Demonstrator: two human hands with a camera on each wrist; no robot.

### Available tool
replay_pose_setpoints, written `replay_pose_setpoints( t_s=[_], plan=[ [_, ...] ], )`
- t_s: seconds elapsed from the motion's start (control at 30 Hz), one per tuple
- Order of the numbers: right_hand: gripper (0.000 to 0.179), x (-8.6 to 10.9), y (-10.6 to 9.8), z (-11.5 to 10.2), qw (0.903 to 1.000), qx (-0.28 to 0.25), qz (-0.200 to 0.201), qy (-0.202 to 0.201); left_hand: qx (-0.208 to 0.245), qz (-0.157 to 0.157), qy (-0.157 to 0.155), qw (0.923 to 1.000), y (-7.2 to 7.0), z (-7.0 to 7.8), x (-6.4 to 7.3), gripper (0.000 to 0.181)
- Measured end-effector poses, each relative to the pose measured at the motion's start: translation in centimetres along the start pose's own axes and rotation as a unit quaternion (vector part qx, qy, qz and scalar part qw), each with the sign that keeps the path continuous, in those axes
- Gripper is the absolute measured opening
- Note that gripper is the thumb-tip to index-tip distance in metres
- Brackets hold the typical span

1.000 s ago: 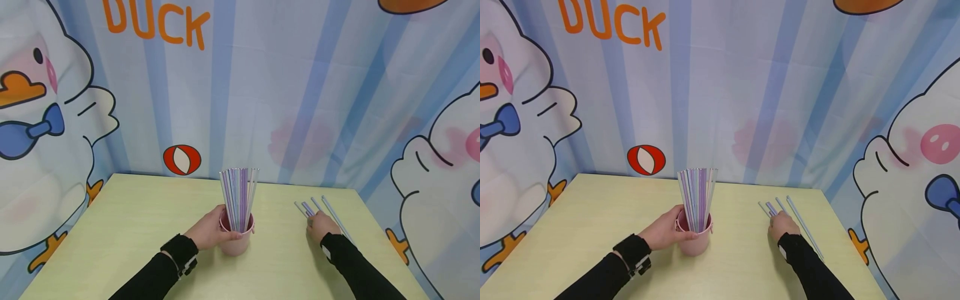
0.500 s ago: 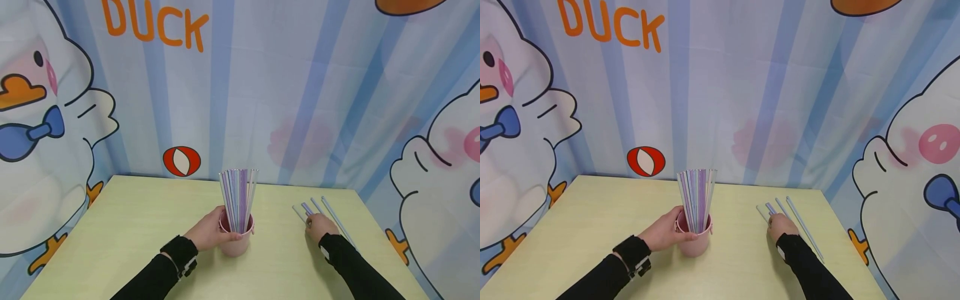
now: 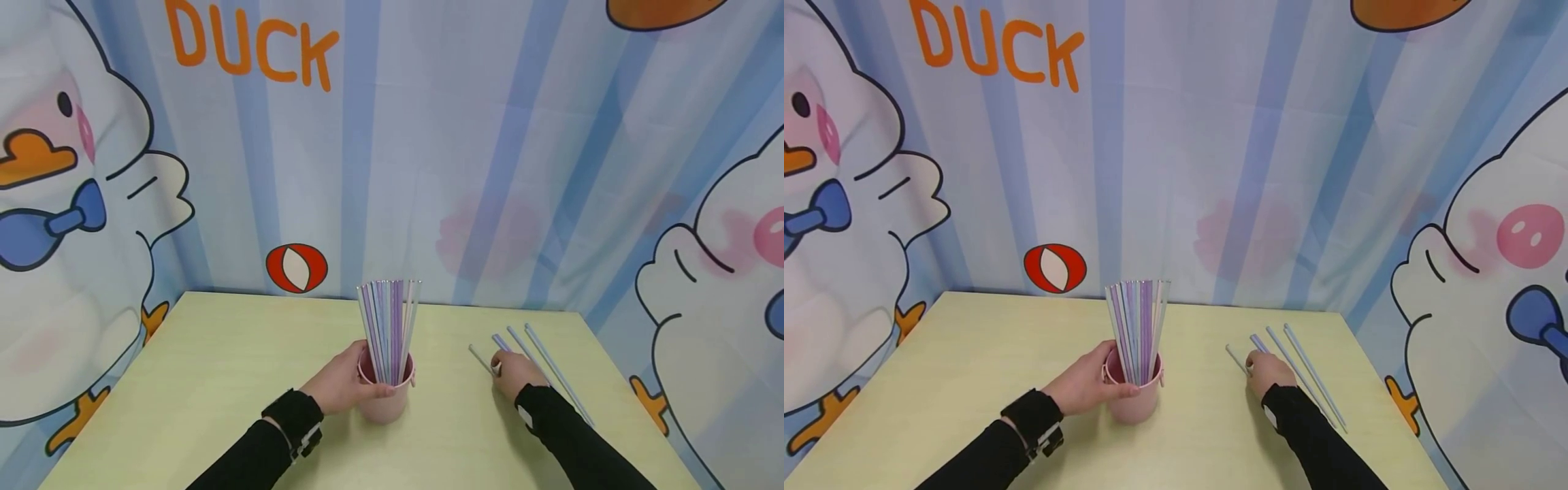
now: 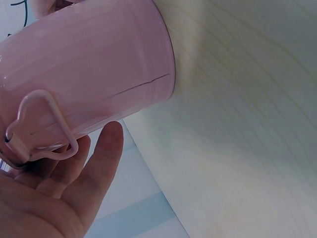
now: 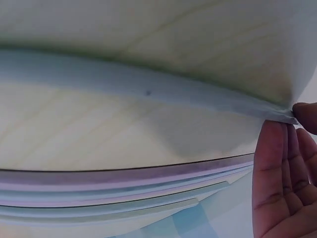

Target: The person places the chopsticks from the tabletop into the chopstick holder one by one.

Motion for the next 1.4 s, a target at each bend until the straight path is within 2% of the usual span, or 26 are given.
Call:
replay_pose_setpoints(
  t_s=[0.2,0.37,0.5,0.77,1.17,1.4],
  plan=[
    [0.027,-0.3,-1.2,-1.0,0.9993,-0.032,-0.019,0.005,0.004,-0.004,0.003,1.0000,0.0,0.0,0.0,0.097],
    [0.031,-0.5,-4.1,-2.6,0.9958,-0.090,-0.005,0.012,0.013,-0.006,0.013,0.9998,0.1,0.1,0.1,0.095],
    [0.029,-0.7,-6.8,-4.0,0.9892,-0.145,0.019,0.010,0.013,-0.007,0.015,0.9998,0.1,0.0,0.0,0.094],
    [0.030,-1.7,-10.1,-6.5,0.9643,-0.261,0.035,0.023,0.004,0.000,-0.001,1.0000,0.0,-0.3,-0.1,0.098],
    [0.032,-2.9,-14.0,-10.3,0.9371,-0.340,0.077,-0.007,0.009,0.000,-0.008,0.9999,0.0,-0.2,-0.1,0.096],
    [0.034,-3.2,-16.0,-12.5,0.9129,-0.390,0.116,-0.029,0.008,0.001,-0.011,0.9999,0.1,-0.1,-0.1,0.098]
  ],
)
Point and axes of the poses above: each hand's wrist, its own x-axis away from the middle knuckle, its own y-axis out of the palm, z = x × y, the point moved 7 cm from there along -x, towards the middle knuckle, and after that the axes turned 7 degrees about x, right-handed, at the moved point
